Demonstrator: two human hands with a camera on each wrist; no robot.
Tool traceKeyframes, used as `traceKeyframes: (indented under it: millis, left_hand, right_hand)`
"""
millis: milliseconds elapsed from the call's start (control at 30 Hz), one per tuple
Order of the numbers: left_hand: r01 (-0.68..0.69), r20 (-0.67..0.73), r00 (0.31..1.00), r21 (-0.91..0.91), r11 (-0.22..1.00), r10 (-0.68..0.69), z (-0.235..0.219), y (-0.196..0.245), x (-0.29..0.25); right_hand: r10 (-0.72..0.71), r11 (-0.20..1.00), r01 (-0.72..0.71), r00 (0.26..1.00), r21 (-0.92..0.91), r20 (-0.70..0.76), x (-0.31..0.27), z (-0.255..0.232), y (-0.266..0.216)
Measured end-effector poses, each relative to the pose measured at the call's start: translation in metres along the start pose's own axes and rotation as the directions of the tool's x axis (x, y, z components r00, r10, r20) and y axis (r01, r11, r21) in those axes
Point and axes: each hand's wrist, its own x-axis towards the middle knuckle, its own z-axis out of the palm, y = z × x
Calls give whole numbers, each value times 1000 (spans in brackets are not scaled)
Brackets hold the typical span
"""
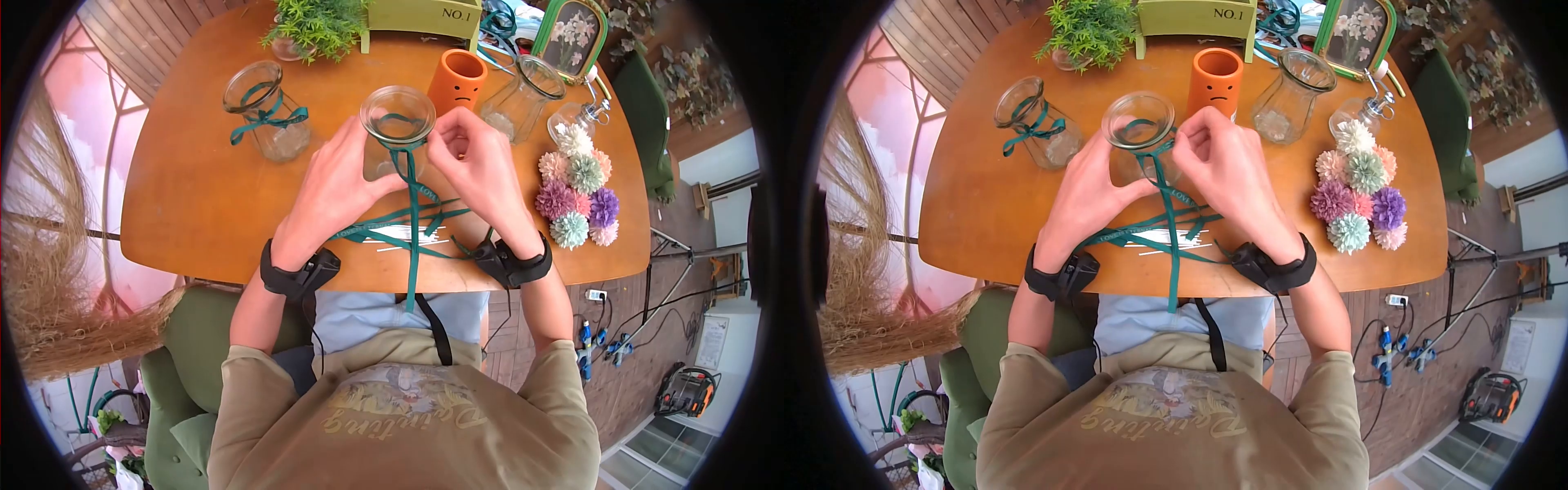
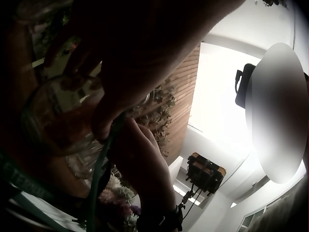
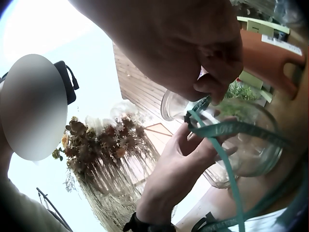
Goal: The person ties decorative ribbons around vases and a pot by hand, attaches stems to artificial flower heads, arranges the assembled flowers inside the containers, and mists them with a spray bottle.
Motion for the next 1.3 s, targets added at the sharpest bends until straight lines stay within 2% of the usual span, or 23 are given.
traceKeyframes:
  millis: [67,133,200,333,400,433,500,567,600,667,733,767,800,900,1000,1067,1200,1233,1300]
  left_hand:
    - [-6,-27,1000,43,999,7,2,0,-1]
    - [15,-31,999,30,999,-14,0,4,-1]
    - [34,-30,999,11,999,-34,-2,4,-1]
    - [57,-40,998,12,998,-57,-9,-9,2]
    - [63,-50,997,32,998,-61,-9,-11,4]
    - [80,-41,996,31,996,-79,-10,-10,5]
    - [103,-35,994,31,994,-102,-11,-13,8]
    - [10,-52,999,158,987,-2,-10,-20,13]
    - [14,-61,998,161,987,-4,-10,-21,16]
    - [77,-25,997,178,981,-73,-12,-21,23]
    - [95,-16,995,187,978,-94,-14,-23,31]
    - [123,-7,992,186,975,-124,-15,-26,34]
    - [123,-10,992,189,974,-123,-14,-29,36]
    - [134,-16,991,195,972,-133,-13,-35,40]
    - [143,-23,990,194,971,-141,-12,-36,40]
    - [64,-45,997,232,971,-55,-10,-40,38]
    - [28,-119,993,249,968,2,-8,-34,23]
    - [15,-149,989,234,972,20,-8,-33,17]
    - [5,-177,984,219,976,35,-10,-28,2]
  right_hand:
    - [-4,999,3,1000,-43,-22,-6,-10,-2]
    - [12,972,-36,994,-231,-106,-17,-29,-5]
    - [-96,935,8,968,-356,-232,-27,-53,2]
    - [-39,955,-98,895,-281,-444,-44,-112,6]
    - [-27,990,-47,862,-133,-505,-53,-134,-3]
    - [-81,981,-37,813,-191,-577,-55,-136,-14]
    - [-149,987,78,750,-137,-644,-58,-141,-34]
    - [-185,982,158,717,-102,-672,-60,-136,-60]
    - [-208,975,203,704,-88,-679,-60,-133,-70]
    - [-216,974,203,687,-102,-694,-60,-127,-82]
    - [-347,905,418,627,-75,-698,-59,-122,-91]
    - [-324,942,252,517,-221,-793,-58,-119,-102]
    - [-324,942,255,516,-219,-793,-57,-113,-107]
    - [-268,923,383,720,45,-640,-53,-97,-119]
    - [-260,851,416,864,319,-432,-48,-84,-126]
    - [-246,839,411,872,357,-424,-42,-76,-125]
    - [-195,776,375,908,508,-372,-29,-55,-117]
    - [-164,810,295,944,507,-287,-29,-50,-133]
    - [-104,848,210,966,487,-237,-32,-50,-114]
